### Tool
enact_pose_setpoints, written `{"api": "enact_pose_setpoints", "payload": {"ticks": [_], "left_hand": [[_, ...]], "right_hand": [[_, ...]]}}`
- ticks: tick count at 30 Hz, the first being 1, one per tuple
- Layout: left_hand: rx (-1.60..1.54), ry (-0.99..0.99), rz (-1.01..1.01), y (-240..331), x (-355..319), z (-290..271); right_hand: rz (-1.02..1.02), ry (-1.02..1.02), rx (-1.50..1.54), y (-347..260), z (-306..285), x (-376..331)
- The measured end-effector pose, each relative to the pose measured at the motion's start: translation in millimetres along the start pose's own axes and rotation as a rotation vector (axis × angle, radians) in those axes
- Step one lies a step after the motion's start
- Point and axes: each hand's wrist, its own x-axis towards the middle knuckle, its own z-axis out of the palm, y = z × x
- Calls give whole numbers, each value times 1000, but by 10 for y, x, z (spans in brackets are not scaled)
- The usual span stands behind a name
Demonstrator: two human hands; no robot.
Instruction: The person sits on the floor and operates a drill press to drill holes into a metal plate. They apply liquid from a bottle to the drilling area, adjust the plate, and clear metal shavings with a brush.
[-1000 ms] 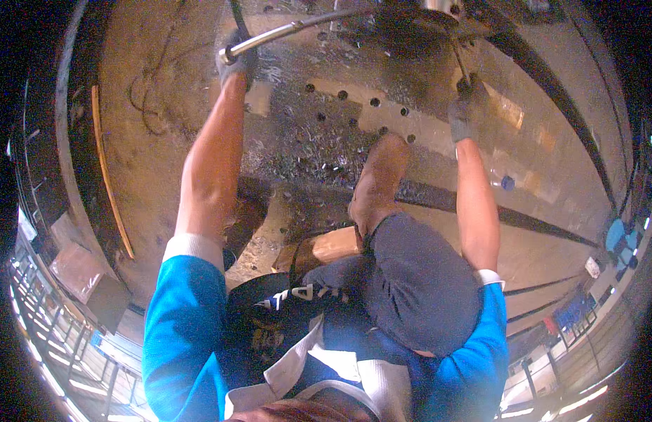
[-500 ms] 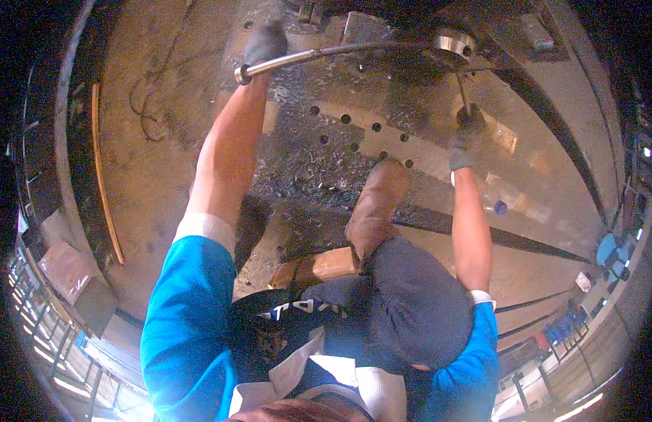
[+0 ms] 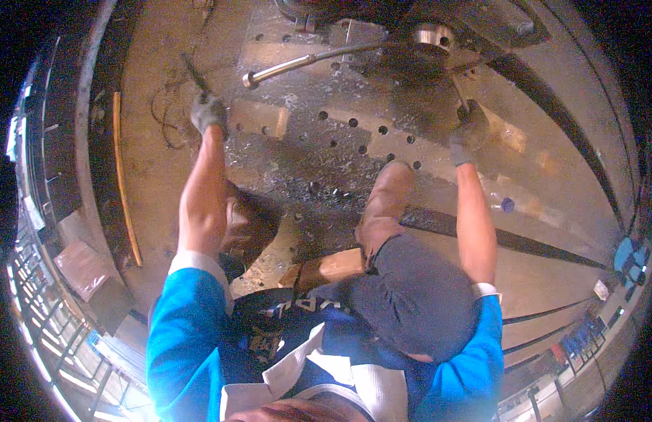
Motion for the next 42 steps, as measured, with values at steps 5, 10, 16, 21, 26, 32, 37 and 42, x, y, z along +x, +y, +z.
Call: {"api": "enact_pose_setpoints", "payload": {"ticks": [5, 10, 16, 21, 26, 32, 37, 42], "left_hand": [[-310, -301, 707, -630, -2065, 40], [278, -969, 706, -40, -3549, -177], [-576, -400, 216, -1200, -2667, -300], [87, 142, -335, -979, -1915, -716], [279, -233, 185, -796, -2646, -587], [-143, 32, -549, -1032, -2270, -456], [-796, -62, -245, -278, -1880, -34], [-1053, -747, -302, 940, -2115, 515]], "right_hand": [[-306, -37, -686, -383, 126, -62], [-393, -146, -829, -482, 47, -86], [-282, -191, -580, -313, 83, 30], [-414, -33, -420, -46, -28, 37], [-451, -138, -781, -417, 196, -93], [-524, -7, -895, -141, 115, -67], [-521, 3, -693, 121, 175, -43], [-585, 1, -716, -135, 179, -178]]}}
